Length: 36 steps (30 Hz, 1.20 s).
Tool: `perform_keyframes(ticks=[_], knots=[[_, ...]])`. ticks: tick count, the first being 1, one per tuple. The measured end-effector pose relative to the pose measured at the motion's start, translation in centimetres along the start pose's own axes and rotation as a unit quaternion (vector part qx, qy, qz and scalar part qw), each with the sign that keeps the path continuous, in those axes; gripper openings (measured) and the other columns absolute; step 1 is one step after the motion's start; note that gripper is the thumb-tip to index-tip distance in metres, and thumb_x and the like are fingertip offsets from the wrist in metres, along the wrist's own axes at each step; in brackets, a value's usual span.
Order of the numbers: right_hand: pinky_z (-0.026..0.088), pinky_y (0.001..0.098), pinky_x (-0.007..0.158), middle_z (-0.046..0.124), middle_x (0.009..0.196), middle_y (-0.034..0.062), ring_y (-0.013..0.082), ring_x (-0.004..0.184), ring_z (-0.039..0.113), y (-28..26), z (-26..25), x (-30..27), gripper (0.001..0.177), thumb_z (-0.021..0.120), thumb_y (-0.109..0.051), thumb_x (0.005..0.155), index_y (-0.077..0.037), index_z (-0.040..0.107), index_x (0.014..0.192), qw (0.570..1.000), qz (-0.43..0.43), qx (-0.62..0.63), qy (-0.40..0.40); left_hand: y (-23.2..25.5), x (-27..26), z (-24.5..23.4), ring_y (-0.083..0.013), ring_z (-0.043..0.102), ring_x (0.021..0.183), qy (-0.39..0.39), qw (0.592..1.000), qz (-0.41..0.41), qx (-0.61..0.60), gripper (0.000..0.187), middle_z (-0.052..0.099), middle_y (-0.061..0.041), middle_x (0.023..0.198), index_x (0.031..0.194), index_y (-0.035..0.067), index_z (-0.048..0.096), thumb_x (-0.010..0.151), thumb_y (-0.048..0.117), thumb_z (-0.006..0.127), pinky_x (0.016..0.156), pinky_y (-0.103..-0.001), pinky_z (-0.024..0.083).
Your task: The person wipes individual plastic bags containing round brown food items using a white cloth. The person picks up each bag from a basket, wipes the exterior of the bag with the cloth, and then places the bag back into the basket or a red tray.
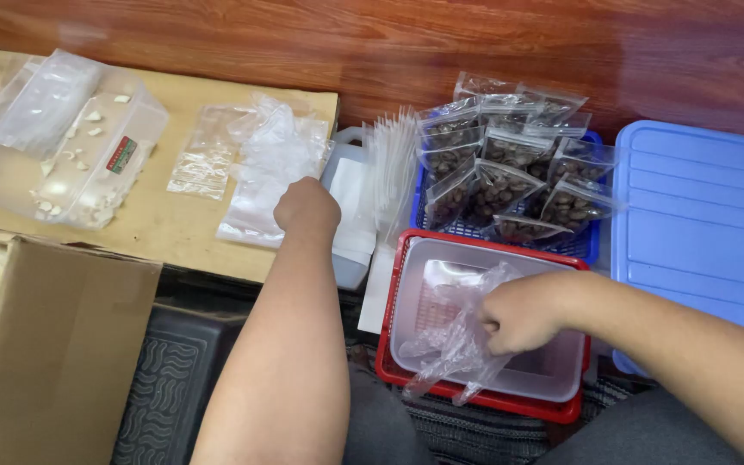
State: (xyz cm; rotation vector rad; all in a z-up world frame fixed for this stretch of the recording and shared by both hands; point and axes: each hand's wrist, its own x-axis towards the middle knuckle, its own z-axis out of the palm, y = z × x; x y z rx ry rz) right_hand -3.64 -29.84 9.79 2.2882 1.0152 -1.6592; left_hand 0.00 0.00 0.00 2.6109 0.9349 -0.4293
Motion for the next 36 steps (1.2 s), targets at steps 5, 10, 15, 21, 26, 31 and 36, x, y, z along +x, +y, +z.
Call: perform_keyframes(ticks=[5,10,15,21,26,31,36], knots=[[0.056,0.0381,0.071,0.072,0.075,0.0088,0.0267,0.082,0.073,0.0,-0.2,0.4,0.024,0.065,-0.039,0.076,-0.016,0.068,0.071,1.000,-0.008,-0.006,0.011,0.1,-0.7,-1.4,-0.0378,0.073,0.089,-0.015,1.000,-0.006,-0.021,0.025,0.072,-0.023,0.087,0.108,-0.006,0.070,0.086,0.005,0.064,0.078,-0.051,0.059],[0.056,0.0434,0.074,0.073,0.082,0.0169,0.0330,0.088,0.074,-2.1,-0.3,0.5,0.027,0.062,-0.036,0.079,-0.010,0.069,0.078,1.000,-0.021,-0.016,0.012,0.8,-1.8,-3.7,-0.0406,0.073,0.091,-0.030,0.997,-0.006,-0.076,0.031,0.072,-0.024,0.087,0.109,-0.007,0.070,0.082,0.007,0.068,0.079,-0.052,0.058],[0.057,0.0453,0.071,0.074,0.074,0.0128,0.0348,0.082,0.074,-4.1,-1.2,1.4,0.030,0.064,-0.042,0.083,-0.014,0.073,0.084,0.988,-0.084,0.032,0.129,0.9,-2.7,-5.2,-0.0277,0.076,0.079,-0.115,0.971,0.000,-0.212,0.048,0.074,-0.014,0.080,0.113,-0.001,0.072,0.073,0.025,0.070,0.071,-0.042,0.058],[0.053,0.0354,0.059,0.071,0.081,0.0076,0.0214,0.065,0.069,-3.3,-2.7,2.8,0.065,0.083,-0.034,0.077,-0.022,0.056,0.134,0.886,-0.142,0.267,0.352,2.6,-2.1,-5.5,-0.0233,0.068,0.075,-0.155,0.901,0.075,-0.397,0.033,0.068,-0.014,0.085,0.099,0.005,0.073,0.076,0.028,0.071,0.062,-0.034,0.060],[0.055,0.0471,0.102,0.031,0.155,0.0308,0.0495,0.142,0.037,-5.5,-4.4,-0.8,0.122,0.090,-0.030,0.071,-0.020,0.012,0.163,0.821,-0.137,0.351,0.429,6.0,-6.1,-6.5,-0.0238,0.066,0.081,-0.247,0.844,0.102,-0.465,0.032,0.065,-0.011,0.091,0.104,0.006,0.069,0.079,0.026,0.064,0.063,-0.033,0.058],[0.057,0.0413,0.098,0.039,0.155,0.0251,0.0377,0.135,0.052,-3.8,-4.0,1.0,0.085,0.071,-0.014,0.089,-0.017,0.028,0.161,0.759,-0.206,0.412,0.460,7.5,-5.5,-4.4,-0.0182,0.066,0.069,-0.308,0.818,0.133,-0.467,0.027,0.067,-0.005,0.083,0.097,0.009,0.067,0.082,0.032,0.068,0.059,-0.030,0.059],[0.047,0.0414,0.109,0.034,0.160,0.0259,0.0281,0.139,0.043,-2.8,-3.8,1.5,0.082,0.069,-0.010,0.093,-0.012,0.024,0.161,0.668,-0.261,0.487,0.498,7.6,-8.7,-7.7,-0.0190,0.064,0.076,-0.308,0.807,0.220,-0.453,0.046,0.068,-0.011,0.095,0.107,0.006,0.066,0.086,0.047,0.067,0.066,-0.031,0.054]])
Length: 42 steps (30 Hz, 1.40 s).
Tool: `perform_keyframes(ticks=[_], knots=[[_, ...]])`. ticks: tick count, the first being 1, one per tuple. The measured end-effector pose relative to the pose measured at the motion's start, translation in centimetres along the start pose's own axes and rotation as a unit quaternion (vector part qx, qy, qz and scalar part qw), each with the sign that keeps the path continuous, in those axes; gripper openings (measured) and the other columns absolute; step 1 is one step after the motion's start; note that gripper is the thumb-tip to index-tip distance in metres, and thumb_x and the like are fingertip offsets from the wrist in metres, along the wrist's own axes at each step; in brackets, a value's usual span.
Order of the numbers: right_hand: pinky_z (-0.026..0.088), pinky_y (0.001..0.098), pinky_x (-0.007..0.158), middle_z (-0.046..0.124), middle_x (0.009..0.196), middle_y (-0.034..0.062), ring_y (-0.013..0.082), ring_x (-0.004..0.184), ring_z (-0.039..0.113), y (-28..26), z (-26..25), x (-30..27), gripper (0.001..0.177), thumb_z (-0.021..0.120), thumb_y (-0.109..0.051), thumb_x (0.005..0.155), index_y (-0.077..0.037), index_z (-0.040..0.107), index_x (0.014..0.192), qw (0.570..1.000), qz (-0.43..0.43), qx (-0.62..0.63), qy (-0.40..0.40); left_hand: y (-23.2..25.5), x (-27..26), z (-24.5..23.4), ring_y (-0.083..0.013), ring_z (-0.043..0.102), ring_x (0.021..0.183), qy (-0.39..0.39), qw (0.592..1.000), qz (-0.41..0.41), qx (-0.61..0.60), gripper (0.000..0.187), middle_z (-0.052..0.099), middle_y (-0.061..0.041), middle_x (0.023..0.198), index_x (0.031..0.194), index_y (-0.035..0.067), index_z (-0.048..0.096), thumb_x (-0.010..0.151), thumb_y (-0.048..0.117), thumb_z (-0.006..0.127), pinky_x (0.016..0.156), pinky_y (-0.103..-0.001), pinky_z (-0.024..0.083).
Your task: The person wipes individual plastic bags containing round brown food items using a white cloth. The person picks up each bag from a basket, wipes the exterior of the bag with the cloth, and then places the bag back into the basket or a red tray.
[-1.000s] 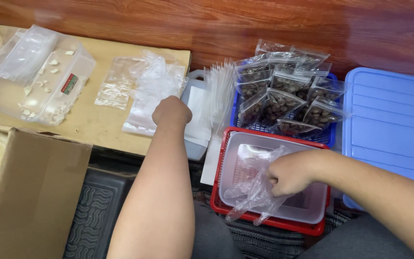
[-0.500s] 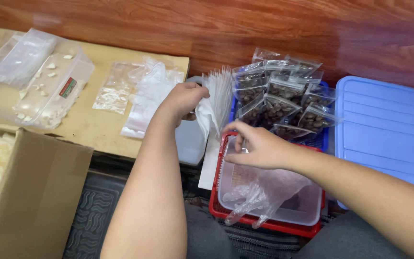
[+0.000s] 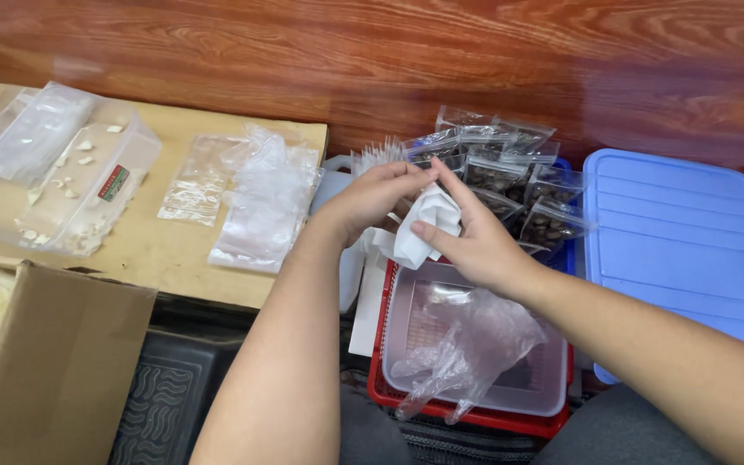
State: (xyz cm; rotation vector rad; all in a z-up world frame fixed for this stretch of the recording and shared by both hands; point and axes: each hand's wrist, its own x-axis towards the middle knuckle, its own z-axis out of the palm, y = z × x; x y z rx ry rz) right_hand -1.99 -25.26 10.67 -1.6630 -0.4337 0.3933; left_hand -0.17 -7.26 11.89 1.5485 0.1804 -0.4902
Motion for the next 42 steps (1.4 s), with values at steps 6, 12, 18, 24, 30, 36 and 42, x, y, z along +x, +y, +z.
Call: perform_keyframes(ticks=[6,12,18,24,30,36,42], knots=[[0.059,0.0349,0.088,0.059,0.139,0.0249,0.0232,0.112,0.062,1.4,-1.4,0.9,0.084,0.072,0.000,0.085,-0.009,0.034,0.159,0.992,0.064,0.091,0.058,-1.3,0.7,-0.5,-0.0162,0.073,0.079,-0.045,0.996,0.082,0.003,0.067,0.072,-0.007,0.095,0.127,0.002,0.064,0.067,0.014,0.091,0.060,-0.024,0.060],[0.060,0.0356,0.088,0.055,0.141,0.0257,0.0287,0.115,0.064,2.0,-1.6,0.9,0.098,0.068,0.010,0.075,-0.012,0.026,0.162,0.994,0.071,0.074,0.047,-2.1,1.2,-0.6,-0.0168,0.071,0.075,0.006,0.998,0.066,-0.021,0.031,0.070,-0.006,0.083,0.106,0.000,0.075,0.080,0.014,0.082,0.062,-0.026,0.061],[0.061,0.0332,0.084,0.061,0.137,0.0140,0.0237,0.110,0.068,0.7,-0.9,0.7,0.087,0.051,0.012,0.072,-0.017,0.047,0.153,0.992,0.106,0.051,0.054,-3.0,2.6,-1.6,-0.0155,0.069,0.071,0.064,0.993,0.085,-0.046,0.017,0.070,-0.005,0.078,0.092,0.007,0.077,0.083,0.020,0.081,0.060,-0.026,0.059],[0.060,0.0314,0.079,0.062,0.137,0.0116,0.0219,0.106,0.070,1.4,-1.1,1.0,0.091,0.054,0.009,0.067,-0.018,0.046,0.153,0.989,0.132,0.041,0.053,-4.6,5.1,-3.0,-0.0127,0.070,0.072,0.091,0.989,0.102,-0.058,0.011,0.072,-0.002,0.078,0.088,0.015,0.076,0.086,0.025,0.078,0.065,-0.026,0.060],[0.060,0.0335,0.074,0.066,0.122,0.0175,0.0238,0.097,0.067,1.3,0.1,0.9,0.081,0.052,0.009,0.069,-0.008,0.053,0.148,0.977,0.190,0.056,0.073,-4.1,4.6,-3.2,-0.0057,0.056,0.066,0.172,0.964,0.183,-0.081,0.010,0.059,0.004,0.066,0.087,0.013,0.069,0.090,0.022,0.072,0.059,-0.020,0.047],[0.058,0.0403,0.081,0.064,0.117,0.0150,0.0253,0.101,0.065,5.6,0.2,2.6,0.068,0.051,0.008,0.073,0.000,0.058,0.140,0.964,0.232,0.106,0.080,-4.5,5.2,-3.9,-0.0062,0.054,0.061,0.272,0.933,0.225,-0.075,0.010,0.059,0.004,0.064,0.091,0.015,0.065,0.095,0.023,0.068,0.055,-0.020,0.043],[0.060,0.0385,0.080,0.073,0.112,0.0193,0.0248,0.096,0.072,3.2,1.4,2.2,0.066,0.053,0.007,0.073,0.002,0.061,0.139,0.955,0.257,0.109,0.097,-4.4,4.7,-5.9,-0.0108,0.060,0.056,0.464,0.862,0.200,0.042,0.014,0.068,-0.001,0.072,0.093,0.018,0.061,0.097,0.032,0.063,0.053,-0.024,0.047]])
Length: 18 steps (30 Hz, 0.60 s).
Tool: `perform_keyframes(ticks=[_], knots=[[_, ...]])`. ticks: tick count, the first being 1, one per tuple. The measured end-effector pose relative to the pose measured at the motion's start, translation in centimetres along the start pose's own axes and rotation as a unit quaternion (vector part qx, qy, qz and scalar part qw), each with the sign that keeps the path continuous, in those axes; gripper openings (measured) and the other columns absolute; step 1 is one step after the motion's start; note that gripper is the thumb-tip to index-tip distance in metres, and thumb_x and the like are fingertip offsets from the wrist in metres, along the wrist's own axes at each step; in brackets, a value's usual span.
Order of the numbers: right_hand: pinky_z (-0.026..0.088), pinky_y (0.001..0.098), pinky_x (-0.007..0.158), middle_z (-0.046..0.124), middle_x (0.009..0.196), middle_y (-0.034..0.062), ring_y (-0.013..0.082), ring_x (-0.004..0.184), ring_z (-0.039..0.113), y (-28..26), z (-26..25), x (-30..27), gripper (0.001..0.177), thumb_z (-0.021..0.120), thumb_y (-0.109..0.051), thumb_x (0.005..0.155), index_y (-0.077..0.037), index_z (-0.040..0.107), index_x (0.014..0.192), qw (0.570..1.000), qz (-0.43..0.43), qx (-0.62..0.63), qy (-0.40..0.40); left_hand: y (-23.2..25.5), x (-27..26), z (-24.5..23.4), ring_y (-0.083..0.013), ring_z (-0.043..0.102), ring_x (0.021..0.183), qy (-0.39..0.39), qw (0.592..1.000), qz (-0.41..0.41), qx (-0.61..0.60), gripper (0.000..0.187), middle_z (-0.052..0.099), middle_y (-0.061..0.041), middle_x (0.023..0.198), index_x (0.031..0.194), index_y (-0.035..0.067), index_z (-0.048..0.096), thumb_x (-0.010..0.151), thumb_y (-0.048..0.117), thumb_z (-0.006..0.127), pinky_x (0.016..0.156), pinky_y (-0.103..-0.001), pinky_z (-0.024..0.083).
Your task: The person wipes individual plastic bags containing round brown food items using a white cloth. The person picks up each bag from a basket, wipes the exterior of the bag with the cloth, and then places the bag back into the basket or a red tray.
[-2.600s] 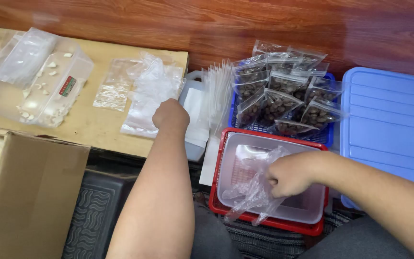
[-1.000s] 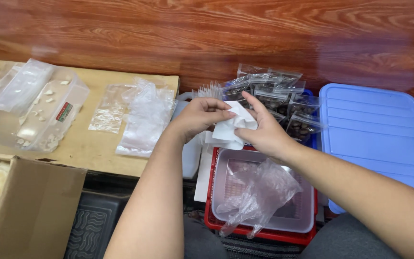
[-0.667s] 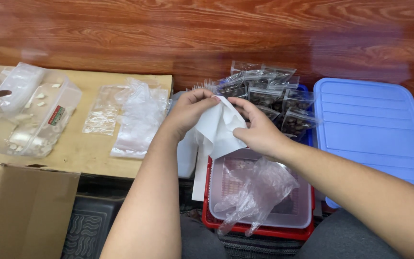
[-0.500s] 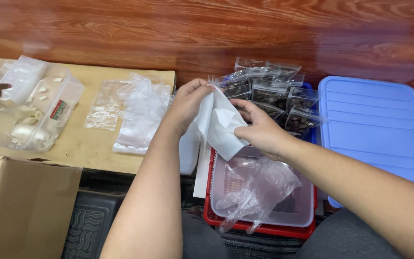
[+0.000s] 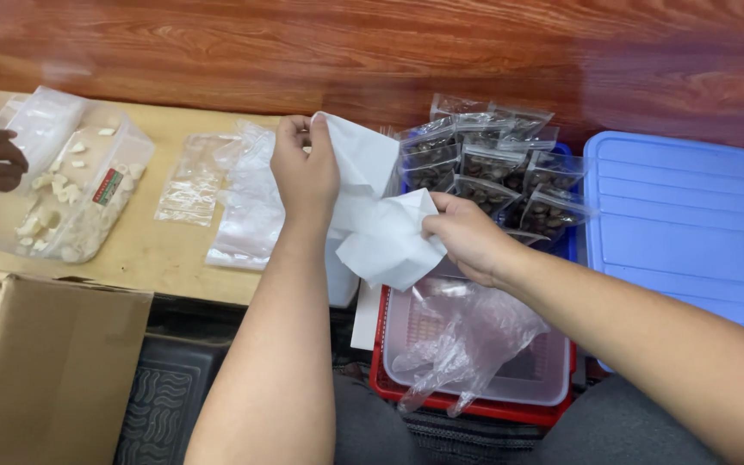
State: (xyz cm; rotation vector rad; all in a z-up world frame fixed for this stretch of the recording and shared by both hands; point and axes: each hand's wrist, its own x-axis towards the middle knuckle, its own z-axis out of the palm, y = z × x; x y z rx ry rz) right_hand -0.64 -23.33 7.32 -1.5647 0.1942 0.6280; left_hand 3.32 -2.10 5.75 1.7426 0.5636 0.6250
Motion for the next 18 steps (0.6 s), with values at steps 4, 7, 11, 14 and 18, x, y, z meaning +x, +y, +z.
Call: perform_keyframes(ticks=[4,7,11,14,18], knots=[[0.060,0.0468,0.078,0.075,0.104,0.0232,0.0321,0.097,0.074,-0.2,0.8,1.5,0.055,0.058,-0.001,0.074,0.001,0.070,0.127,0.993,0.002,-0.120,-0.009,0.8,0.1,-0.8,-0.0122,0.063,0.058,0.072,0.997,-0.002,0.019,0.017,0.068,0.003,0.074,0.094,0.020,0.057,0.098,0.037,0.059,0.055,-0.024,0.049],[0.059,0.0398,0.081,0.079,0.093,0.0108,0.0255,0.097,0.076,-1.3,3.3,1.5,0.042,0.064,-0.022,0.075,-0.019,0.079,0.114,0.927,-0.034,-0.365,-0.076,1.5,-0.5,-1.0,-0.0198,0.061,0.064,0.108,0.994,0.018,0.013,0.024,0.066,-0.003,0.079,0.099,0.017,0.054,0.093,0.037,0.067,0.062,-0.033,0.050],[0.057,0.0472,0.091,0.074,0.108,0.0231,0.0349,0.110,0.070,1.4,7.6,4.4,0.050,0.064,-0.028,0.082,-0.001,0.070,0.124,0.939,-0.036,-0.327,-0.101,2.6,-1.2,-1.4,-0.0239,0.064,0.087,0.078,0.995,0.056,-0.009,0.021,0.064,-0.004,0.089,0.107,0.015,0.057,0.090,0.027,0.056,0.078,-0.037,0.051],[0.057,0.0547,0.090,0.071,0.112,0.0282,0.0437,0.114,0.067,3.6,10.0,8.2,0.062,0.069,-0.036,0.083,0.006,0.064,0.128,0.916,-0.104,-0.375,-0.093,3.1,-1.5,-1.9,-0.0285,0.064,0.101,0.067,0.995,0.075,0.025,0.029,0.065,-0.008,0.099,0.111,0.013,0.063,0.090,0.021,0.046,0.089,-0.039,0.051],[0.061,0.0525,0.074,0.073,0.093,0.0255,0.0459,0.095,0.072,3.9,11.8,7.9,0.042,0.072,-0.023,0.081,0.005,0.071,0.112,0.860,-0.182,-0.474,-0.053,3.1,-1.9,-2.3,-0.0298,0.066,0.111,0.062,0.987,0.074,0.130,0.036,0.067,-0.009,0.110,0.116,0.015,0.068,0.089,0.019,0.045,0.094,-0.042,0.052]])
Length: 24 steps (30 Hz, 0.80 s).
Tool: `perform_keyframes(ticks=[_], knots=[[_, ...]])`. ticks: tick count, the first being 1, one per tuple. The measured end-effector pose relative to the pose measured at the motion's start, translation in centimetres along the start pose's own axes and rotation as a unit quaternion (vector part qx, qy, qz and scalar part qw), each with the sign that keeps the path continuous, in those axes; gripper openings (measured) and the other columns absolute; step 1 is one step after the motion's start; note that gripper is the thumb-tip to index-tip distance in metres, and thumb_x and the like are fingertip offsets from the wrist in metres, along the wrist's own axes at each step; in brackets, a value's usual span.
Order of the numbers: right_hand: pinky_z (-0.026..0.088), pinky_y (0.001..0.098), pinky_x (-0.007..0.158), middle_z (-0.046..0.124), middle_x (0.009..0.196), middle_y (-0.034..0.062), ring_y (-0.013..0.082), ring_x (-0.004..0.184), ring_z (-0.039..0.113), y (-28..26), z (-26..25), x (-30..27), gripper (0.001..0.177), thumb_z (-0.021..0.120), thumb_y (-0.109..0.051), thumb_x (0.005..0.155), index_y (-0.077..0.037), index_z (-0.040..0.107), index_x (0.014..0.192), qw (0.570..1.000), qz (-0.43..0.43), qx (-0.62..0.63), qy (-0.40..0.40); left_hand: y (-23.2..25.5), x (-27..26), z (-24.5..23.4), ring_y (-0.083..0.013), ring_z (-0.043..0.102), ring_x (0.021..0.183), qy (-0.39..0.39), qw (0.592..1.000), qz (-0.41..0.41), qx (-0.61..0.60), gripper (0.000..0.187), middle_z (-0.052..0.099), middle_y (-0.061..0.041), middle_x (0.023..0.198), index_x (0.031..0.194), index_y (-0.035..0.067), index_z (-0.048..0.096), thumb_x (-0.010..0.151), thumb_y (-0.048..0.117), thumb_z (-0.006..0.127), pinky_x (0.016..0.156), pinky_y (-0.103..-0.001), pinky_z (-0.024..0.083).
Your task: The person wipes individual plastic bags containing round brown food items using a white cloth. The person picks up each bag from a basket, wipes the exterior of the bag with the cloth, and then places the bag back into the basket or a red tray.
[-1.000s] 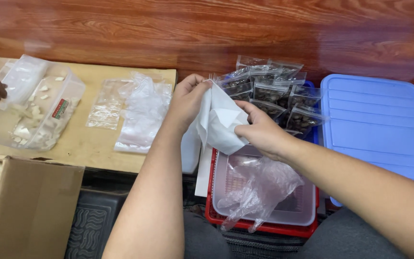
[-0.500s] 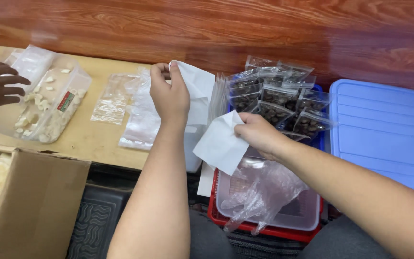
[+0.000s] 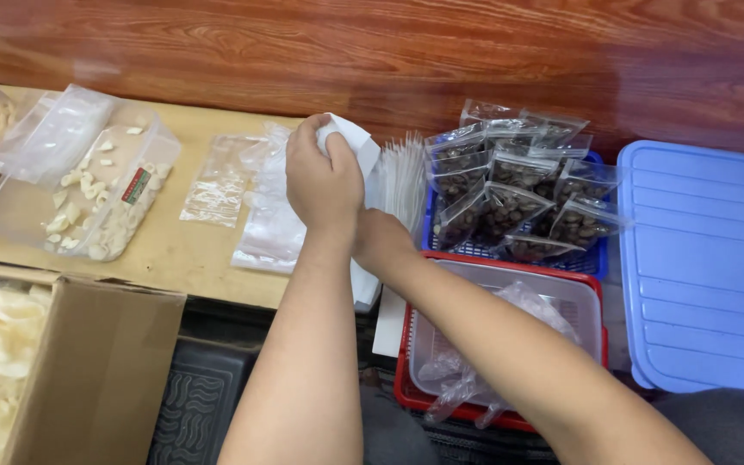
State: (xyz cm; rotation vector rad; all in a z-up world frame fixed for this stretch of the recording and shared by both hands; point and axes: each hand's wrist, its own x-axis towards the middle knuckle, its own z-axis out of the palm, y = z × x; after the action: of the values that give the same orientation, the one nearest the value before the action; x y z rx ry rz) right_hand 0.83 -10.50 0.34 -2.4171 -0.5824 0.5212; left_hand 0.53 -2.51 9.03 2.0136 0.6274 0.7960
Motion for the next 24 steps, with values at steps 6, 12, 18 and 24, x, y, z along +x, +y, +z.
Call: perform_keyframes(ticks=[6,12,18,24], knots=[[0.041,0.0455,0.096,0.055,0.129,0.0170,0.0335,0.121,0.048,-3.2,-1.7,-1.7,0.047,0.052,-0.030,0.092,0.000,0.060,0.126,0.961,-0.040,-0.271,-0.021,-0.1,-0.1,-0.3,-0.0304,0.065,0.119,-0.025,0.999,-0.006,0.044,0.046,0.058,-0.005,0.121,0.128,0.016,0.059,0.084,0.008,0.053,0.092,-0.044,0.056],[0.047,0.0472,0.102,0.050,0.140,0.0244,0.0394,0.129,0.045,0.4,-3.0,-2.5,0.062,0.072,-0.037,0.077,0.009,0.067,0.118,0.995,-0.063,-0.074,0.007,1.6,-0.2,-0.4,-0.0400,0.059,0.124,-0.008,0.997,0.078,-0.019,0.047,0.053,-0.012,0.124,0.134,0.011,0.051,0.090,-0.006,0.047,0.097,-0.049,0.055],[0.061,0.0408,0.083,0.076,0.105,0.0089,0.0296,0.101,0.073,4.3,-7.8,-3.6,0.033,0.075,-0.029,0.076,-0.011,0.078,0.104,0.991,0.058,0.114,-0.031,2.6,-2.2,1.3,-0.0365,0.059,0.124,-0.020,0.992,0.112,-0.055,0.059,0.052,-0.014,0.120,0.151,0.014,0.031,0.097,-0.001,0.049,0.096,-0.047,0.055],[0.048,0.0238,0.043,0.061,0.060,0.0136,0.0170,0.048,0.057,1.9,-17.9,-12.4,0.023,0.074,-0.016,0.080,0.005,0.075,0.088,0.953,0.168,0.238,-0.085,2.8,-2.3,3.9,-0.0377,0.056,0.122,-0.020,0.963,0.182,-0.196,0.041,0.054,-0.018,0.124,0.142,0.003,0.047,0.101,0.006,0.057,0.105,-0.047,0.049]])
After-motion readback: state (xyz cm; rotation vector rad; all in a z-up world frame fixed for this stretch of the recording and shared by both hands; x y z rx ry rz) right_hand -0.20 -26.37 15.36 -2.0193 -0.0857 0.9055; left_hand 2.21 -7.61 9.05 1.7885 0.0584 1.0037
